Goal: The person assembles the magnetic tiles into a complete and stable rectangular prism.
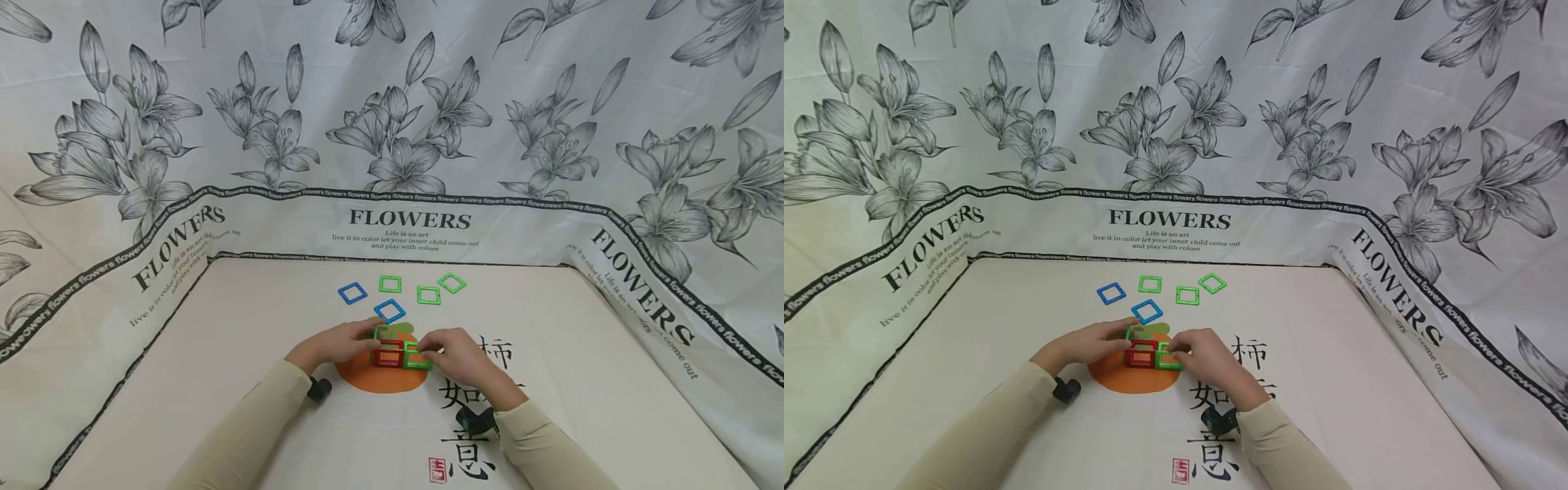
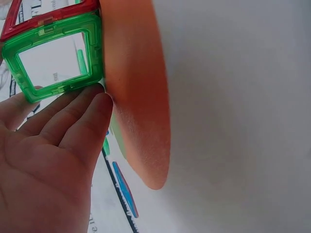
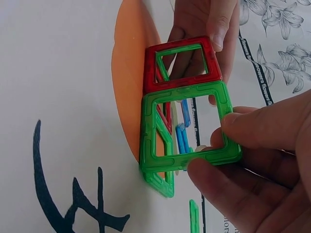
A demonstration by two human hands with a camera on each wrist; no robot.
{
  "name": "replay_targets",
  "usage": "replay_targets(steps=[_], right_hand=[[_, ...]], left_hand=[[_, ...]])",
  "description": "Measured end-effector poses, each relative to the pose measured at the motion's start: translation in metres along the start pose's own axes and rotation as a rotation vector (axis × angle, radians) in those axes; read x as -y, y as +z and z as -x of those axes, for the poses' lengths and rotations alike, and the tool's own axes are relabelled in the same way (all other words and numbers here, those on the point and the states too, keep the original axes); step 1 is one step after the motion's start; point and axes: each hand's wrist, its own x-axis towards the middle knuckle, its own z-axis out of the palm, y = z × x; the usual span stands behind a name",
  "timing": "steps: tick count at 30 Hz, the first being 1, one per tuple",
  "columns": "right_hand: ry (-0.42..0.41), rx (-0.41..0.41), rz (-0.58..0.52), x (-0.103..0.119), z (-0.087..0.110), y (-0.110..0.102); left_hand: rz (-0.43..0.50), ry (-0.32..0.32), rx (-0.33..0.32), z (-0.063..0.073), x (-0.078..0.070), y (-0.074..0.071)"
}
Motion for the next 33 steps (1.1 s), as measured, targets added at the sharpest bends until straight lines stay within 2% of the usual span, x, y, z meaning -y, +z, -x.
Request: replay_targets(steps=[17,24,33], right_hand=[[0.015,-0.056,-0.011,0.007,0.0,0.006],[0.019,-0.068,-0.035,0.012,0.002,0.011],[0.005,-0.087,-0.043,0.021,0.0,0.018]], left_hand=[[0.048,0.003,-0.029,-0.005,0.006,-0.001],[0.049,0.026,-0.098,-0.003,0.007,-0.001],[0.009,-0.005,-0.172,-0.008,0.009,-0.003]])
